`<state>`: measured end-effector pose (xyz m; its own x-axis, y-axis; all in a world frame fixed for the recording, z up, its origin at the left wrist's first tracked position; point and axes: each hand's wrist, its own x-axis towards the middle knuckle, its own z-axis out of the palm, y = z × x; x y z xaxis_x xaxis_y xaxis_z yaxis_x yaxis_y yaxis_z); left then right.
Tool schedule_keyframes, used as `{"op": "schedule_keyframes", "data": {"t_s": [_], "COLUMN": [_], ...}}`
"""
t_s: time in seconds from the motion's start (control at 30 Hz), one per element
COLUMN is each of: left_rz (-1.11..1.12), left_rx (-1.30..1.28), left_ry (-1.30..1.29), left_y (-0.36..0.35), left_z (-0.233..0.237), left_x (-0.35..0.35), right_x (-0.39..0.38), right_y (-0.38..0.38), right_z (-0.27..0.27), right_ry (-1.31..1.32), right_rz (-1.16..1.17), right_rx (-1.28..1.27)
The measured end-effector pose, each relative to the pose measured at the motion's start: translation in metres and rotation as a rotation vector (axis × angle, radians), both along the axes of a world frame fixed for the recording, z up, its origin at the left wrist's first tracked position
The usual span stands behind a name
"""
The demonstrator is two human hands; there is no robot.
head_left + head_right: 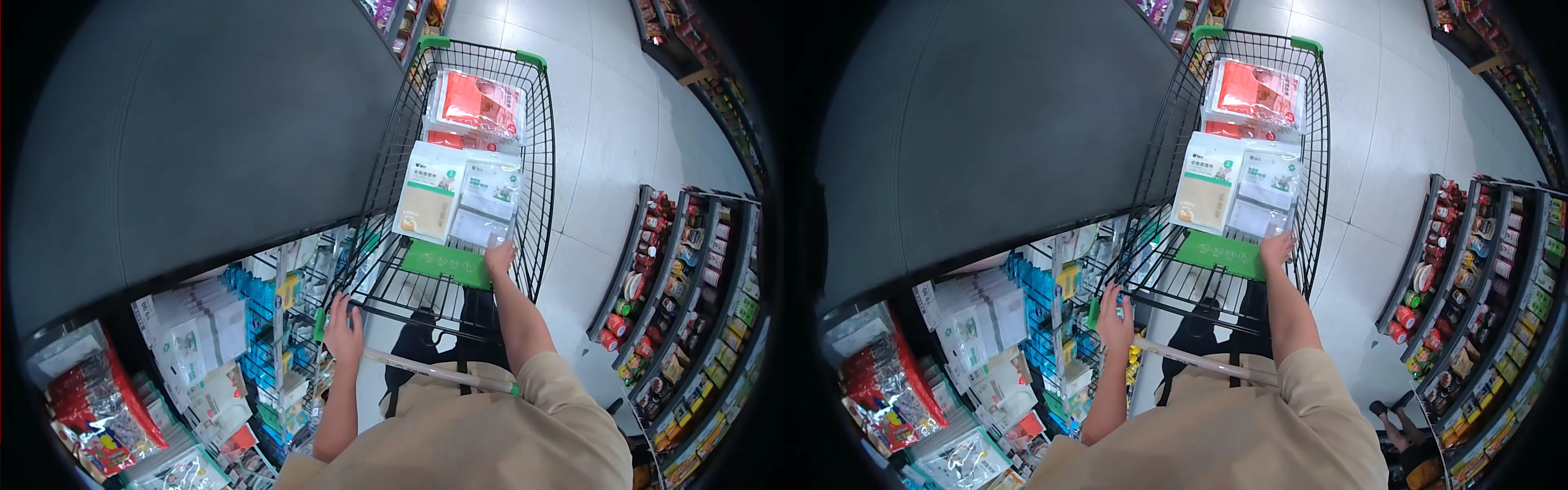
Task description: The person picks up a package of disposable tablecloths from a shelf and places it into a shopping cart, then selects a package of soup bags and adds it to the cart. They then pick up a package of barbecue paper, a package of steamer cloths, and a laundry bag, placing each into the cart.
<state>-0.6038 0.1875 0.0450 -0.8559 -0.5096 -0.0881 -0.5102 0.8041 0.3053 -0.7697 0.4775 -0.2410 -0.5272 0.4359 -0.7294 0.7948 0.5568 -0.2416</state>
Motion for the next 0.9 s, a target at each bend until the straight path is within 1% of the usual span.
{"op": "schedule_keyframes", "data": {"t_s": [0.07, 0.13, 0.17, 0.23, 0.27, 0.3, 0.33, 0.37, 0.4, 0.43, 0.47, 0.5, 0.53, 0.6, 0.63, 0.67, 0.7, 0.73, 0.77, 0.8, 0.83, 0.9], "left_rz": [0.013, 0.082, 0.041, 0.001, 0.018, 0.038, 0.042, 0.041, 0.099, 0.062, 0.012, 0.008, 0.021, -0.034, -0.02, -0.015, 0.01, 0.032, 0.033, 0.13, 0.229, 0.334], "left_rx": [-0.002, 0.028, -0.003, -0.078, -0.065, -0.055, -0.052, -0.041, -0.062, -0.054, -0.042, -0.034, -0.036, 0.054, 0.204, 0.209, 0.315, 0.419, 0.419, 0.434, 0.447, 0.288], "left_ry": [0.018, 0.031, 0.018, 0.021, 0.016, 0.018, 0.026, 0.037, 0.082, 0.122, 0.159, 0.15, 0.187, 0.278, 0.24, 0.255, 0.383, 0.51, 0.521, 0.593, 0.664, 0.811], "left_y": [0.0, 0.001, -0.002, -0.006, -0.003, -0.002, -0.001, -0.001, -0.004, -0.005, -0.005, -0.006, -0.006, -0.01, -0.012, -0.015, -0.017, -0.022, -0.027, -0.033, -0.042, -0.068], "left_z": [-0.001, -0.005, -0.013, -0.011, -0.009, -0.004, 0.001, 0.007, 0.007, 0.002, 0.0, 0.003, 0.002, -0.003, 0.008, 0.013, 0.016, 0.02, 0.025, 0.03, 0.034, 0.031], "left_x": [0.001, 0.002, 0.006, 0.009, 0.011, 0.009, 0.007, 0.007, 0.009, 0.012, 0.014, 0.016, 0.019, 0.026, 0.028, 0.032, 0.037, 0.043, 0.052, 0.063, 0.074, 0.1], "right_x": [0.012, 0.015, 0.029, 0.038, 0.039, 0.03, 0.021, 0.019, 0.008, 0.007, 0.008, 0.009, 0.011, 0.018, 0.02, 0.023, 0.027, 0.031, 0.035, 0.038, 0.043, 0.052], "right_y": [0.0, -0.004, 0.006, 0.006, 0.009, 0.009, 0.004, 0.002, 0.0, -0.001, -0.01, -0.024, -0.034, -0.061, -0.075, -0.089, -0.103, -0.118, -0.133, -0.15, -0.167, -0.203], "right_z": [-0.001, 0.014, -0.028, -0.025, -0.031, -0.005, 0.041, 0.047, 0.073, 0.062, 0.091, 0.139, 0.155, 0.198, 0.217, 0.237, 0.255, 0.272, 0.289, 0.307, 0.327, 0.363], "right_ry": [0.038, 0.078, 0.289, 0.501, 0.476, 0.406, 0.398, 0.504, 0.372, 0.446, 0.45, 0.41, 0.424, 0.513, 0.531, 0.527, 0.517, 0.524, 0.57, 0.615, 0.624, 0.581], "right_rz": [0.038, 0.116, 0.234, 0.285, 0.207, 0.33, 0.306, 0.351, 0.457, 0.489, 0.374, 0.349, 0.311, 0.28, 0.297, 0.396, 0.493, 0.501, 0.641, 0.782, 0.79, 0.929], "right_rx": [-0.011, -0.057, -0.067, -0.159, -0.306, -0.306, -0.482, -0.57, -0.525, -0.53, -0.648, -0.682, -0.761, -0.83, -0.827, -0.868, -0.906, -0.902, -0.918, -0.932, -0.931, -1.013]}}
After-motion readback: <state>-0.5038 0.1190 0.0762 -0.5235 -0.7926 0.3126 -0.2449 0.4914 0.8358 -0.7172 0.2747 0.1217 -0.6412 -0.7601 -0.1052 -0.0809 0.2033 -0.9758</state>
